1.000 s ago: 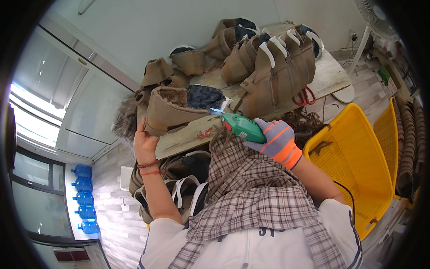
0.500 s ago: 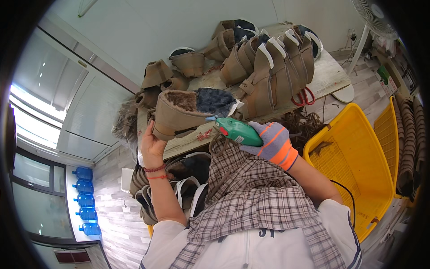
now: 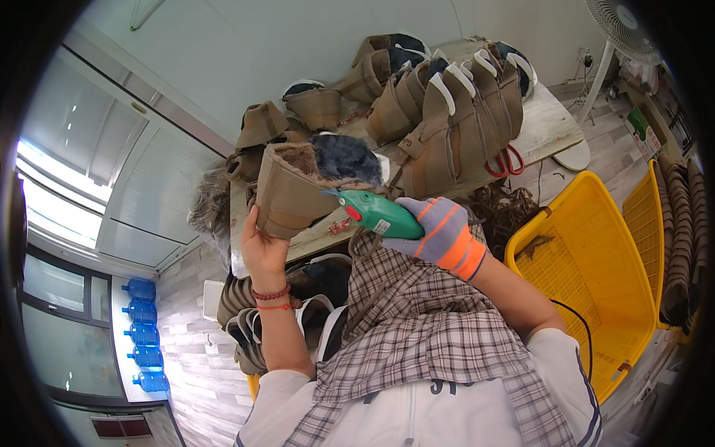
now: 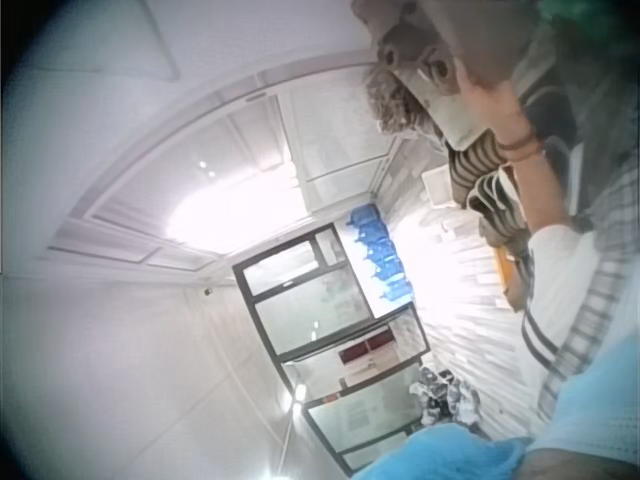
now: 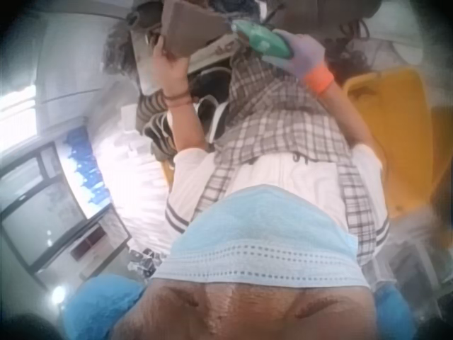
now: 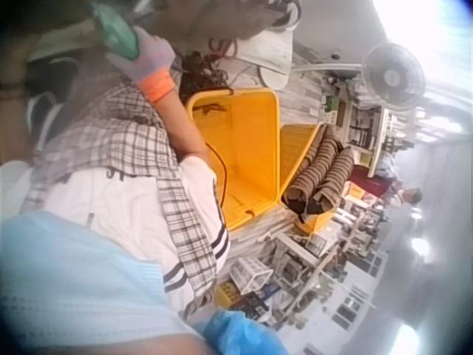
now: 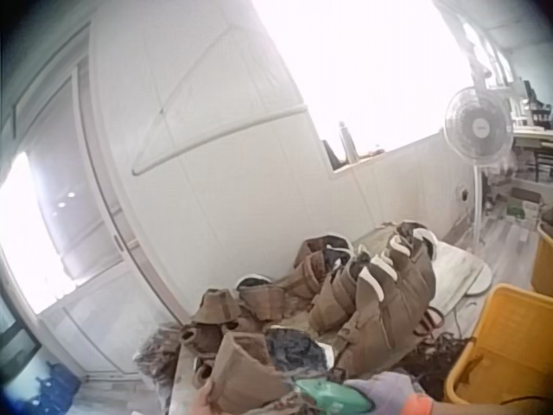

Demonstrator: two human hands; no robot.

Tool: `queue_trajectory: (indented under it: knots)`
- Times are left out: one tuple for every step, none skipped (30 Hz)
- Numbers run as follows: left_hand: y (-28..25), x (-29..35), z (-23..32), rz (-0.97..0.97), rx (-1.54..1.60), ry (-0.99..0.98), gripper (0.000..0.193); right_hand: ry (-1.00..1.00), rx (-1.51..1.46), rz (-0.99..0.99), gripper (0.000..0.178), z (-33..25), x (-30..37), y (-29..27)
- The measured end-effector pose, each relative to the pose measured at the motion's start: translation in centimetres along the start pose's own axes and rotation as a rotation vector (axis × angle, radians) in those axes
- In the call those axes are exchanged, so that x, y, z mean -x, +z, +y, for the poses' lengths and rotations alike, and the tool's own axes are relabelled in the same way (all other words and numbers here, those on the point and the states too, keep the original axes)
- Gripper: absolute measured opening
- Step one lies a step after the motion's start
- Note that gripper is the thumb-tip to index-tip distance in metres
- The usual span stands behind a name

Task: The person trims the fur lining of several beige boots using scissors and a green electric trimmer. They repeatedly pick up boots from a yellow basket, trim the interior fur, and place the boots on a wooden workbench.

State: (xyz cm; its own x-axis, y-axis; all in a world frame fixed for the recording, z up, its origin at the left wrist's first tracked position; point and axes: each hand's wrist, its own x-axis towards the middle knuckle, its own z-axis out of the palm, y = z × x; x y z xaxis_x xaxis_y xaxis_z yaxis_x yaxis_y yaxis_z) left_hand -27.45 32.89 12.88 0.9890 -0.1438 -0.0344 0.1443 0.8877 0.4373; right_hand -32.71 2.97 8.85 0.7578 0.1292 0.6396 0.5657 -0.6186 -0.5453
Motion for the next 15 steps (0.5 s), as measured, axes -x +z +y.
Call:
queue_trajectory:
  knots:
    - [0.2, 0.2, -0.2, -0.022, -0.012, 0.022, 0.033, 0.016, -0.030, -0.011, 0.054, -0.1, -0.2, 0.0]
    - [0.4, 0.4, -0.5, -0.044, -0.024, 0.044, 0.034, 0.032, -0.061, -0.022, 0.053, -0.2, -0.4, 0.0]
    - [0.5, 0.5, -0.7, -0.065, -0.036, 0.067, 0.035, 0.047, -0.092, -0.032, 0.053, -0.3, -0.5, 0.0]
    - [0.4, 0.6, -0.8, -0.063, -0.035, 0.077, 0.036, 0.046, -0.103, -0.035, 0.053, -0.3, -0.7, 0.1]
    - [0.4, 0.7, -0.8, -0.062, -0.034, 0.087, 0.037, 0.046, -0.113, -0.038, 0.053, -0.3, -0.8, 0.1]
    - [0.3, 0.8, -0.9, -0.059, -0.033, 0.096, 0.038, 0.046, -0.123, -0.041, 0.053, -0.3, -1.0, 0.2]
    - [0.3, 0.9, -1.0, -0.077, -0.047, 0.109, 0.038, 0.052, -0.145, -0.054, 0.054, -0.4, -1.2, 0.1]
    - [0.3, 1.0, -1.2, -0.095, -0.062, 0.121, 0.039, 0.058, -0.167, -0.066, 0.054, -0.6, -1.5, 0.0]
    - [0.3, 1.0, -1.3, -0.114, -0.074, 0.132, 0.039, 0.065, -0.186, -0.078, 0.055, -0.7, -1.7, -0.1]
    - [0.3, 1.1, -1.6, -0.121, -0.091, 0.136, 0.040, 0.075, -0.204, -0.076, 0.055, -0.7, -1.8, 0.0]
    - [0.5, 1.1, -1.9, -0.128, -0.108, 0.141, 0.040, 0.084, -0.223, -0.074, 0.056, -0.7, -1.9, 0.1]
    - [0.6, 1.2, -2.2, -0.135, -0.126, 0.147, 0.041, 0.093, -0.243, -0.072, 0.056, -0.7, -2.0, 0.2]
    - [0.5, 1.3, -2.5, -0.143, -0.151, 0.157, 0.041, 0.126, -0.275, -0.102, 0.056, -0.9, -2.2, 0.1]
    - [0.4, 1.4, -2.7, -0.151, -0.176, 0.166, 0.041, 0.159, -0.307, -0.132, 0.055, -1.2, -2.4, -0.3]
    - [0.2, 1.4, -2.9, -0.159, -0.202, 0.175, 0.041, 0.192, -0.339, -0.162, 0.055, -1.4, -2.5, -0.5]
